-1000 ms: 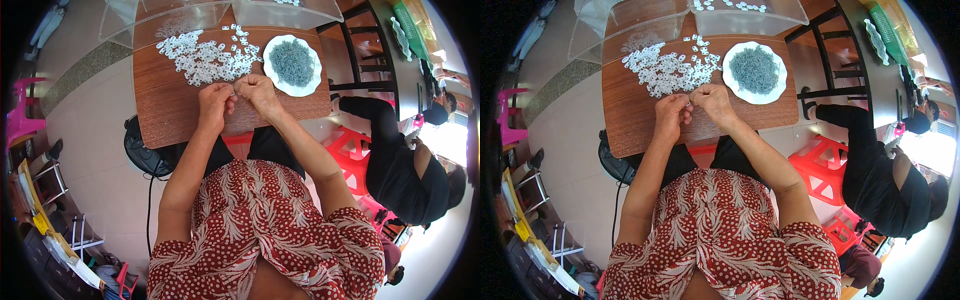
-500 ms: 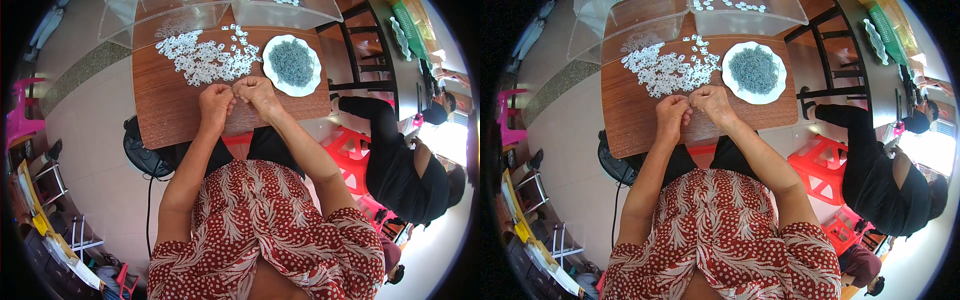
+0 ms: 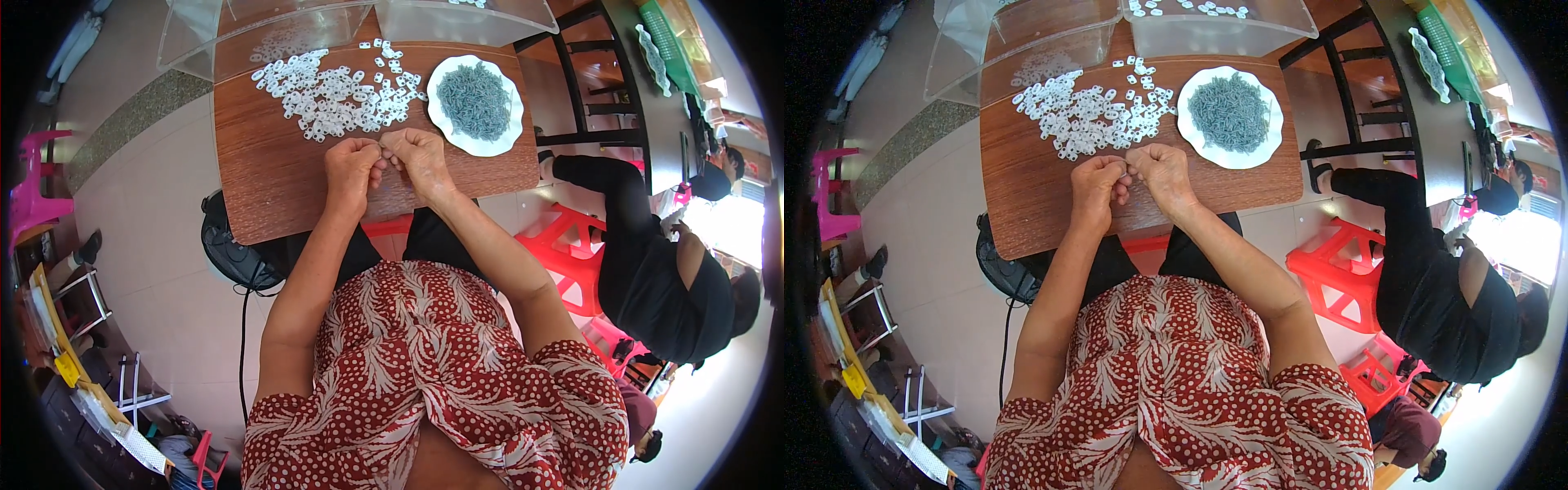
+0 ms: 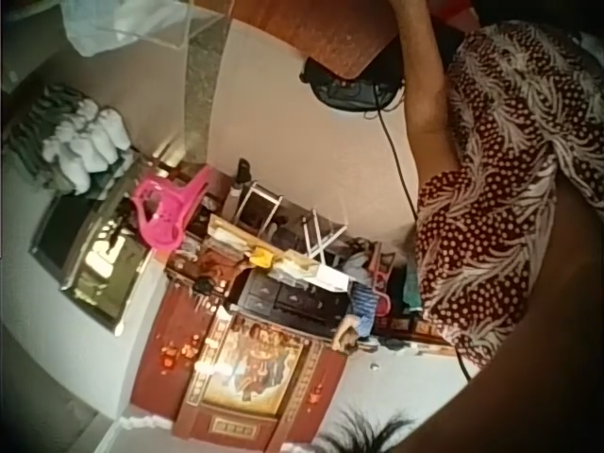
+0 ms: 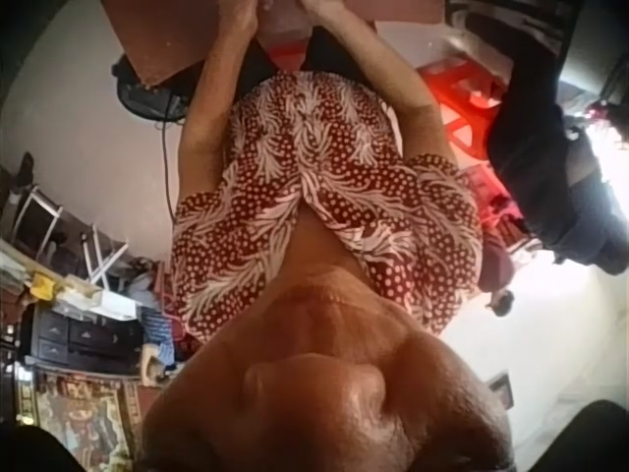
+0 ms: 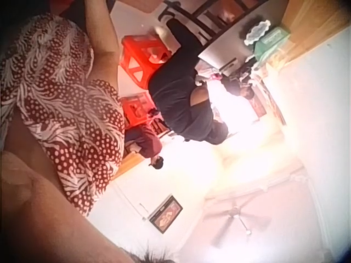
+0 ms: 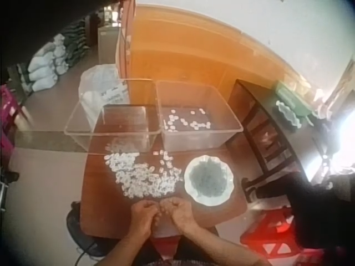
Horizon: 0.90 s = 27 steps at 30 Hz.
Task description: Assembling small white plastic pins into blue electronic socket components.
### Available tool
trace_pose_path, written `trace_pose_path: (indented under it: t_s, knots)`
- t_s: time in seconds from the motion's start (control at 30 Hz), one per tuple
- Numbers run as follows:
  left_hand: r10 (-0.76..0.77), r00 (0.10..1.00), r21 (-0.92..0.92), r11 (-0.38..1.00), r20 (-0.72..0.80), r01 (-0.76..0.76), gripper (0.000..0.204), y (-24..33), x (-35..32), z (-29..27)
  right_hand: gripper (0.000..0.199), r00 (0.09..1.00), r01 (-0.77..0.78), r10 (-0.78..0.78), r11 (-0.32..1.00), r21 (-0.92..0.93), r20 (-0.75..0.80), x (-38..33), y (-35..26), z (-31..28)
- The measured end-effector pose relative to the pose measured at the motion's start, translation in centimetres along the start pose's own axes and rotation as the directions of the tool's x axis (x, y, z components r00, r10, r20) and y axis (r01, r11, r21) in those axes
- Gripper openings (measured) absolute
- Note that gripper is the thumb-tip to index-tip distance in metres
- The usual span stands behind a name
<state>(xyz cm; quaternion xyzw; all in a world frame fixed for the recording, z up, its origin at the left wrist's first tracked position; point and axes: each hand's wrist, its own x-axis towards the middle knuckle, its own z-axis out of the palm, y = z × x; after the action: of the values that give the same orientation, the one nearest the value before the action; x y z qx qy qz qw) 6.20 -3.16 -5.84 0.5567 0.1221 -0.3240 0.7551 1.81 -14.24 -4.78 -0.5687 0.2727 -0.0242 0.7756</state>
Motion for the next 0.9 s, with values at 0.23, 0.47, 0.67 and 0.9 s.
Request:
trace_pose_path:
  t_s: [0.23, 0.47, 0.67, 0.9]
  knots:
    - [0.027, 0.999, 0.027, 0.999, 0.022, -0.027, 0.006, 0.6, -0.4, -0.1, 0.009, 0.999, 0.017, -0.014, 0.993, -0.113, 0.029, 0.6, 0.5, -0.7]
    - [0.024, 0.991, 0.129, 0.991, 0.130, -0.041, 0.010, 1.2, -0.2, -1.0, 0.008, 0.998, 0.040, -0.027, 0.969, -0.243, 0.055, 0.4, -0.7, -1.0]
    - [-0.106, 0.982, -0.097, 0.988, 0.156, 0.122, 0.007, 0.9, 0.2, -1.2, 0.009, 0.990, 0.123, -0.091, 0.924, -0.361, 0.104, 0.4, -0.3, -1.3]
    - [-0.101, 0.990, -0.172, 0.978, 0.103, 0.117, 0.007, 0.5, -0.2, -0.6, 0.009, 0.979, 0.198, -0.153, 0.858, -0.475, 0.132, 0.2, -0.7, -1.0]
